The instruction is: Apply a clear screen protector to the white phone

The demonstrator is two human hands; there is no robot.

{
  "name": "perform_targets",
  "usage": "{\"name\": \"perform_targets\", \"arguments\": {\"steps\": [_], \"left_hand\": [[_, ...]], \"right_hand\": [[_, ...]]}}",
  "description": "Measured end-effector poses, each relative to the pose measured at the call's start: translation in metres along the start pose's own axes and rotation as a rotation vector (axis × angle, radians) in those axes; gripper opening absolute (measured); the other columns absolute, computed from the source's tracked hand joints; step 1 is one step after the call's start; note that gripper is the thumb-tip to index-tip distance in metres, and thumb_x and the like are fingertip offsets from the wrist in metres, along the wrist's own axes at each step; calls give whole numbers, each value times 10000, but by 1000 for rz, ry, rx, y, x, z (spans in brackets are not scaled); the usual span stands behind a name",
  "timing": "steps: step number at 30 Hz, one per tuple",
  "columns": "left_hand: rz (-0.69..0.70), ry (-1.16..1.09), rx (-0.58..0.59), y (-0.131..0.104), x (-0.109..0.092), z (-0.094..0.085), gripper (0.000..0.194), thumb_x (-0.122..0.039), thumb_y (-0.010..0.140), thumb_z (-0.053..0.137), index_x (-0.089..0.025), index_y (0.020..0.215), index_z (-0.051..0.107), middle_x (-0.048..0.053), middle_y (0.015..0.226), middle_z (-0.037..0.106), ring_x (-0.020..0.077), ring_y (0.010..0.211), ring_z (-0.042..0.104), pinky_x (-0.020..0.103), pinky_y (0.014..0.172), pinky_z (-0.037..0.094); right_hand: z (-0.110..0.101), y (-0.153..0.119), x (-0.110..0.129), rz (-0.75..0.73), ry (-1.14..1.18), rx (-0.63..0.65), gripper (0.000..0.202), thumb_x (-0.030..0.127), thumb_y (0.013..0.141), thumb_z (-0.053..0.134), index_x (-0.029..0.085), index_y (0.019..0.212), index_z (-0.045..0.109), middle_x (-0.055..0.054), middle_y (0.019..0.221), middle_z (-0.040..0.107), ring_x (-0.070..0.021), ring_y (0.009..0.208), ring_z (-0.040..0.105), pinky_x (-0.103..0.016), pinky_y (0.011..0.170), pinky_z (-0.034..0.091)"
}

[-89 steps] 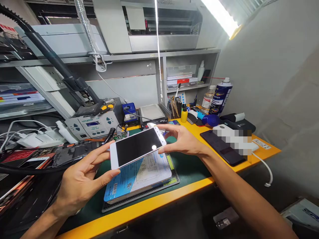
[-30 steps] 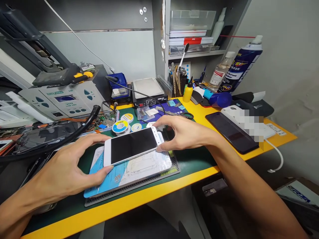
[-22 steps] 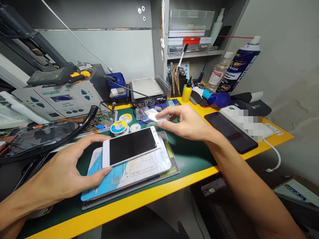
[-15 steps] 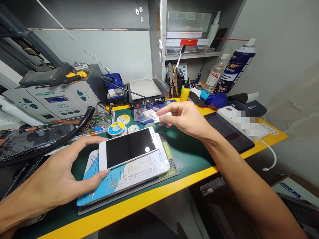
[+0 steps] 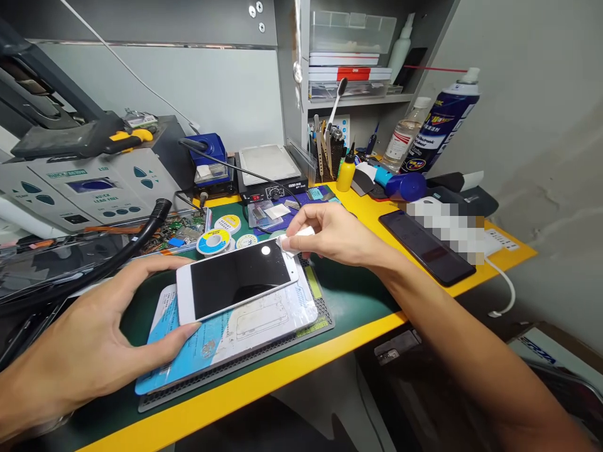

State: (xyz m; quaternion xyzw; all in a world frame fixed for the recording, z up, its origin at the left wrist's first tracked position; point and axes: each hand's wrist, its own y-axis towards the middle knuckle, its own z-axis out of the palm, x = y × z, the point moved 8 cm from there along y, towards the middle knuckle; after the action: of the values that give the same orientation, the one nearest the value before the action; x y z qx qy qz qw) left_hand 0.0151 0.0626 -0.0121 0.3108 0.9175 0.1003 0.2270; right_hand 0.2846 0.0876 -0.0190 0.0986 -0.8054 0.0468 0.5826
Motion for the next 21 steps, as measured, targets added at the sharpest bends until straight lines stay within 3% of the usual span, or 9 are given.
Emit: {"name": "perform_targets", "arguments": {"steps": [3,6,11,13,16,18,21], "left_hand": [[-16,-11,10,1,3,2,603,-512,732,727,-313,1262,519,-2,1090,731,227,813,726,281,692,548],[-87,-24,59,2,5,6,591,-529,734,705,-317,1253,517,-4,1112,731,234,845,727,294,705,550],[-252,-48,189,-1,10,13,583,-569,755,638,-308,1258,500,-6,1112,723,249,901,702,326,747,543],[-235,-42,188,0,11,13,599,-584,748,644,-300,1258,511,-1,1115,722,253,899,700,330,752,548],[-183,-29,174,3,13,13,633,-616,753,665,-290,1281,538,16,1167,722,269,937,709,335,775,569],[-157,-32,176,5,14,15,661,-641,777,674,-298,1329,548,25,1267,700,289,1043,701,352,855,577],[-115,-51,178,7,12,17,696,-663,809,678,-320,1399,542,27,1417,629,319,1233,631,406,1020,535]], "right_hand": [[3,2,-2,21,39,3,359,403,677,896,183,862,683,10,661,677,-128,544,604,-220,432,403],[6,1,-2,33,7,26,308,397,683,886,164,787,713,-2,672,686,-120,550,606,-221,451,411],[12,-4,1,27,-74,151,208,339,729,847,155,772,759,-31,764,753,-141,667,669,-237,598,493],[14,-4,1,20,-70,179,175,314,735,838,158,773,768,-32,783,767,-152,705,686,-242,637,504],[11,-3,2,7,-43,113,120,261,726,826,158,752,769,-32,780,774,-157,715,690,-248,655,505],[11,-3,4,-11,-55,89,100,243,723,821,159,738,769,-32,773,775,-159,714,689,-251,658,500],[19,-3,8,-52,-126,153,105,258,735,821,161,735,779,-30,760,772,-164,715,690,-252,657,490]]}}
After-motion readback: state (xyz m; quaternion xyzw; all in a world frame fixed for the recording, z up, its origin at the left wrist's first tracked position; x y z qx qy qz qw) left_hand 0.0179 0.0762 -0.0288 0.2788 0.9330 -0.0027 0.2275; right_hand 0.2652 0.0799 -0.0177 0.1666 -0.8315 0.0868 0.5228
